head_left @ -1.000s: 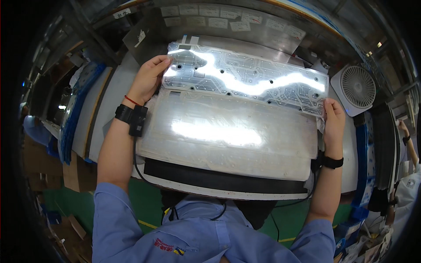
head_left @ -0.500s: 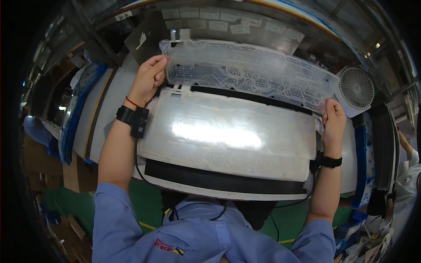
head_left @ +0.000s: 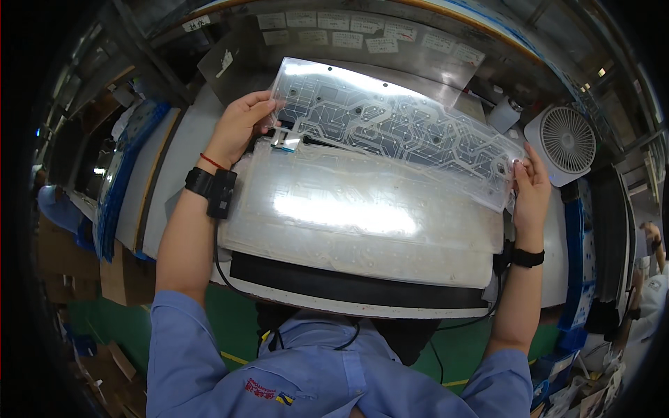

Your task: Inspecting and aligning a flexible keyboard membrane circuit on a workstation.

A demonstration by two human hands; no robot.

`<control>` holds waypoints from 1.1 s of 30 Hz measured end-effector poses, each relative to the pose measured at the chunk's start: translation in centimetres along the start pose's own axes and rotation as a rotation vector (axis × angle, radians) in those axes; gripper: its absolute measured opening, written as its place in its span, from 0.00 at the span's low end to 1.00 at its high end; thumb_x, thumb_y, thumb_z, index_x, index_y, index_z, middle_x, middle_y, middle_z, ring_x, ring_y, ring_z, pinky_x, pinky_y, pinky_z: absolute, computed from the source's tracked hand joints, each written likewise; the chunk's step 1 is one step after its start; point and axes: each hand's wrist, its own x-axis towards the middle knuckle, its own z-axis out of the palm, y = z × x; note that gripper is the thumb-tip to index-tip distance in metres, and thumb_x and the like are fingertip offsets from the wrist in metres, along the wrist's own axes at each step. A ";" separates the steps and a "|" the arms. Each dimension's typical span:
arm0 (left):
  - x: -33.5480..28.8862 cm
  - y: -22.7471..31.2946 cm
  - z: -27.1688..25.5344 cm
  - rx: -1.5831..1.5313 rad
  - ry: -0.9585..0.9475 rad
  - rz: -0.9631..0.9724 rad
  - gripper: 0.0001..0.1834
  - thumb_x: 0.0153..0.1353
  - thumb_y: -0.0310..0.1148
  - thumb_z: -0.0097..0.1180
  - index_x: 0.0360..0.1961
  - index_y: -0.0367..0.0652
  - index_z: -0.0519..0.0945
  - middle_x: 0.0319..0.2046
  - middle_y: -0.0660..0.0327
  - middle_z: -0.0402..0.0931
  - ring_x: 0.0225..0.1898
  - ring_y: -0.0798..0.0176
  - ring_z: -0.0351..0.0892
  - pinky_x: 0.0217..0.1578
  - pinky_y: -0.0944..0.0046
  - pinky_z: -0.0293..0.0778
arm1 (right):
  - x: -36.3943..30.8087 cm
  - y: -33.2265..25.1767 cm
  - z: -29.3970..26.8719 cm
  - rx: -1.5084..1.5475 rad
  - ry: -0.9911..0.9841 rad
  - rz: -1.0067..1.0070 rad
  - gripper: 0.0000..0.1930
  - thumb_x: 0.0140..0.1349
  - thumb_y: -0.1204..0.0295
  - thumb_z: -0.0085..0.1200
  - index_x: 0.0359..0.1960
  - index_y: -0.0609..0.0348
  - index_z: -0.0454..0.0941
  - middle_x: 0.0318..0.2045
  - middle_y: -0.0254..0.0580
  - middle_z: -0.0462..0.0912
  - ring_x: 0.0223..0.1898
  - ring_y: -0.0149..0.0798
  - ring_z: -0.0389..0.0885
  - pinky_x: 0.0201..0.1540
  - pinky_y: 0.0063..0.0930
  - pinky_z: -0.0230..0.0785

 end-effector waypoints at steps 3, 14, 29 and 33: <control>0.1 -0.3 -0.5 0.041 -0.012 -0.051 0.13 0.67 0.33 0.48 0.49 0.39 0.72 0.35 0.64 0.78 0.25 0.79 0.68 0.24 0.81 0.62 | 0.0 0.0 0.2 0.007 0.012 0.016 0.21 0.63 0.80 0.48 0.59 0.67 0.66 0.33 0.31 0.75 0.28 0.20 0.70 0.28 0.13 0.62; 0.8 -1.4 -1.7 -0.161 0.010 -0.023 0.15 0.68 0.33 0.45 0.53 0.37 0.69 0.38 0.61 0.77 0.29 0.78 0.73 0.30 0.80 0.71 | 0.1 0.1 -0.1 -0.006 0.017 0.047 0.20 0.66 0.71 0.48 0.58 0.64 0.67 0.35 0.33 0.77 0.30 0.23 0.72 0.33 0.15 0.65; 0.4 -0.8 -1.1 -0.206 0.071 -0.018 0.22 0.70 0.36 0.41 0.59 0.33 0.64 0.52 0.51 0.72 0.48 0.63 0.76 0.47 0.70 0.75 | -0.8 -0.4 0.4 -0.470 -0.502 0.211 0.10 0.62 0.70 0.54 0.42 0.62 0.78 0.33 0.31 0.78 0.35 0.24 0.72 0.40 0.18 0.65; 0.5 -1.1 -1.2 -0.196 0.090 -0.014 0.20 0.70 0.38 0.42 0.56 0.34 0.67 0.46 0.55 0.75 0.42 0.66 0.77 0.42 0.71 0.75 | -0.7 -0.1 0.2 -0.279 -0.403 0.007 0.06 0.61 0.74 0.54 0.36 0.63 0.78 0.33 0.32 0.77 0.35 0.26 0.72 0.41 0.19 0.64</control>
